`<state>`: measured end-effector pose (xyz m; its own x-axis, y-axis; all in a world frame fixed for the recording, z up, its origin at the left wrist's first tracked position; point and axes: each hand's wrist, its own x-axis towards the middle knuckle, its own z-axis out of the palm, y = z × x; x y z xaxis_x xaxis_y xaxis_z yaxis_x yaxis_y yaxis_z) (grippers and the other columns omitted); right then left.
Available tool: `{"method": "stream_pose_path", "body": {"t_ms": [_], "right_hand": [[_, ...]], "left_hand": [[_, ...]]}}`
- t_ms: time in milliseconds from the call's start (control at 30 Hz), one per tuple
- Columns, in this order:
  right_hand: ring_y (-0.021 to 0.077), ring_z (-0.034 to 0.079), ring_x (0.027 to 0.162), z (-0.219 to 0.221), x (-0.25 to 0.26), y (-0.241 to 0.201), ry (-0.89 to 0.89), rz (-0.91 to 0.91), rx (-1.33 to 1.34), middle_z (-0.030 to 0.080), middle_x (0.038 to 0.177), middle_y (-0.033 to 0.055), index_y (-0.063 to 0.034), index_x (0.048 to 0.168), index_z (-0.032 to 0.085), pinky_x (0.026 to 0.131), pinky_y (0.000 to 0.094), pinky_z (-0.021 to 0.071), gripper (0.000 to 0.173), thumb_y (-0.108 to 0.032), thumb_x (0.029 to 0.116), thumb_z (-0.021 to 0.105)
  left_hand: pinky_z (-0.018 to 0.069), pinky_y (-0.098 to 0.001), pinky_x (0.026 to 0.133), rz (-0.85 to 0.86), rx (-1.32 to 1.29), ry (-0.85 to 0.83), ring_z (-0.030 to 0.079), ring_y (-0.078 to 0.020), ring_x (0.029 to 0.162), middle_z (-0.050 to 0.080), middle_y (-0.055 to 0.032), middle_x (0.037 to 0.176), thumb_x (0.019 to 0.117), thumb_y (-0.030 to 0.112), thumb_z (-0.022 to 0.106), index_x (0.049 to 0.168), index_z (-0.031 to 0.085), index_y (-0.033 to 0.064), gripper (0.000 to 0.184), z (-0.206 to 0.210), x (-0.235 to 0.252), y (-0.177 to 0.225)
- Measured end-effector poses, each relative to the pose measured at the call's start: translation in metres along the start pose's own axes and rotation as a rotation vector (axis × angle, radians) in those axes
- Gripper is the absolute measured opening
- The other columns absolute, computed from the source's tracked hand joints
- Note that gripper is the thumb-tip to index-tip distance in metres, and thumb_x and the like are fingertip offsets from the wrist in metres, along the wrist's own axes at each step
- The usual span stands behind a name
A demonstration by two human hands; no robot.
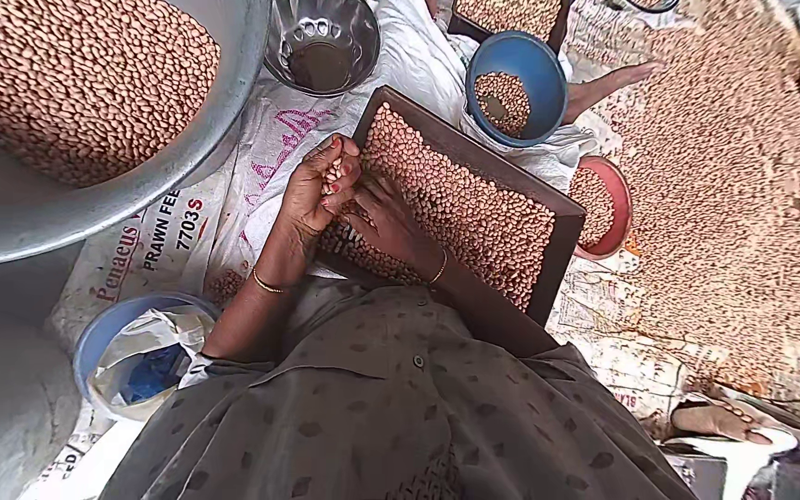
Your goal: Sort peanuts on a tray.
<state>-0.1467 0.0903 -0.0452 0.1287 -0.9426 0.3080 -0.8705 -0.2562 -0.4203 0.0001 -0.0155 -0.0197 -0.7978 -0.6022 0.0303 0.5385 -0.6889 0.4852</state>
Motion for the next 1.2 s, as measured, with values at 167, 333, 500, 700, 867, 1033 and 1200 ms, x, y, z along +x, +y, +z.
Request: {"method": "stream_pose_path", "body": {"t_ms": [167, 333, 500, 700, 867, 1033, 1200], "right_hand": [[0.0408, 0.06, 0.122, -0.006, -0.032, 0.039, 0.057, 0.068, -0.343, 0.066, 0.127, 0.0185, -0.0069, 0.113, 0.073, 0.103, 0.057, 0.0435, 0.027, -0.024, 0.1048, 0.053], [0.0441, 0.07, 0.099, -0.061, -0.078, 0.044, 0.032, 0.44, -0.339, 0.066, 0.117, 0.0272, 0.0043, 0.116, 0.069, 0.078, 0.055, 0.0587, 0.025, -0.013, 0.101, 0.06], [0.0281, 0.069, 0.107, -0.076, -0.076, 0.003, -0.184, 0.374, 0.153, 0.07, 0.12, 0.016, -0.0036, 0.121, 0.071, 0.091, 0.0449, 0.0575, 0.027, -0.013, 0.0984, 0.061], [0.0277, 0.064, 0.124, -0.029, -0.011, -0.022, -0.162, 0.137, 0.17, 0.068, 0.13, 0.015, -0.0035, 0.124, 0.071, 0.105, 0.0423, 0.0523, 0.027, -0.008, 0.0984, 0.062], [0.0271, 0.067, 0.109, -0.01, -0.01, -0.028, -0.493, -0.101, 0.392, 0.073, 0.112, 0.0144, -0.0012, 0.101, 0.077, 0.099, 0.0429, 0.0503, 0.023, 0.004, 0.0869, 0.059], [0.0121, 0.065, 0.066, -0.054, -0.014, 0.001, -0.362, 0.33, 0.651, 0.07, 0.093, 0.0131, 0.0038, 0.108, 0.07, 0.062, 0.0272, 0.0573, 0.017, -0.005, 0.0998, 0.059], [0.027, 0.072, 0.099, -0.032, 0.011, 0.016, -0.063, 0.309, 0.127, 0.074, 0.108, 0.0159, -0.0017, 0.104, 0.076, 0.088, 0.0442, 0.0571, 0.018, -0.01, 0.0996, 0.06]], "left_hand": [[0.0364, -0.01, 0.042, 0.038, -0.045, 0.036, 0.045, 0.0018, 0.048, 0.055, 0.0064, 0.072, 0.1118, 0.02, 0.024, 0.095, 0.058, 0.0139, 0.038, 0.0, -0.001, 0.002], [0.0355, -0.0104, 0.04, 0.033, -0.148, 0.07, 0.043, 0.0011, 0.046, 0.052, 0.006, 0.071, 0.1127, 0.022, 0.022, 0.094, 0.056, 0.0138, 0.04, -0.002, 0.001, 0.005], [0.0351, -0.0099, 0.04, 0.004, -0.076, 0.051, 0.043, 0.0021, 0.047, 0.053, 0.0064, 0.072, 0.1124, 0.02, 0.024, 0.097, 0.057, 0.0137, 0.038, -0.002, 0.004, 0.005], [0.0319, -0.0095, 0.039, 0.018, 0.007, 0.076, 0.039, 0.0025, 0.044, 0.051, 0.0073, 0.07, 0.1125, 0.023, 0.027, 0.098, 0.058, 0.0144, 0.035, 0.006, -0.008, 0.004], [0.0327, -0.0101, 0.039, 0.021, 0.003, 0.067, 0.04, 0.002, 0.045, 0.052, 0.0066, 0.07, 0.1121, 0.022, 0.027, 0.098, 0.059, 0.0135, 0.036, 0.003, -0.007, 0.003], [0.0252, -0.0097, 0.036, 0.015, 0.011, 0.114, 0.031, 0.0018, 0.041, 0.042, 0.0061, 0.068, 0.1131, 0.026, 0.029, 0.097, 0.054, 0.0131, 0.033, 0.022, -0.02, 0.004], [0.0245, -0.0101, 0.036, 0.016, 0.052, 0.117, 0.029, 0.0014, 0.041, 0.042, 0.0063, 0.067, 0.1129, 0.027, 0.03, 0.098, 0.055, 0.0134, 0.032, 0.026, -0.022, 0.003]]}}
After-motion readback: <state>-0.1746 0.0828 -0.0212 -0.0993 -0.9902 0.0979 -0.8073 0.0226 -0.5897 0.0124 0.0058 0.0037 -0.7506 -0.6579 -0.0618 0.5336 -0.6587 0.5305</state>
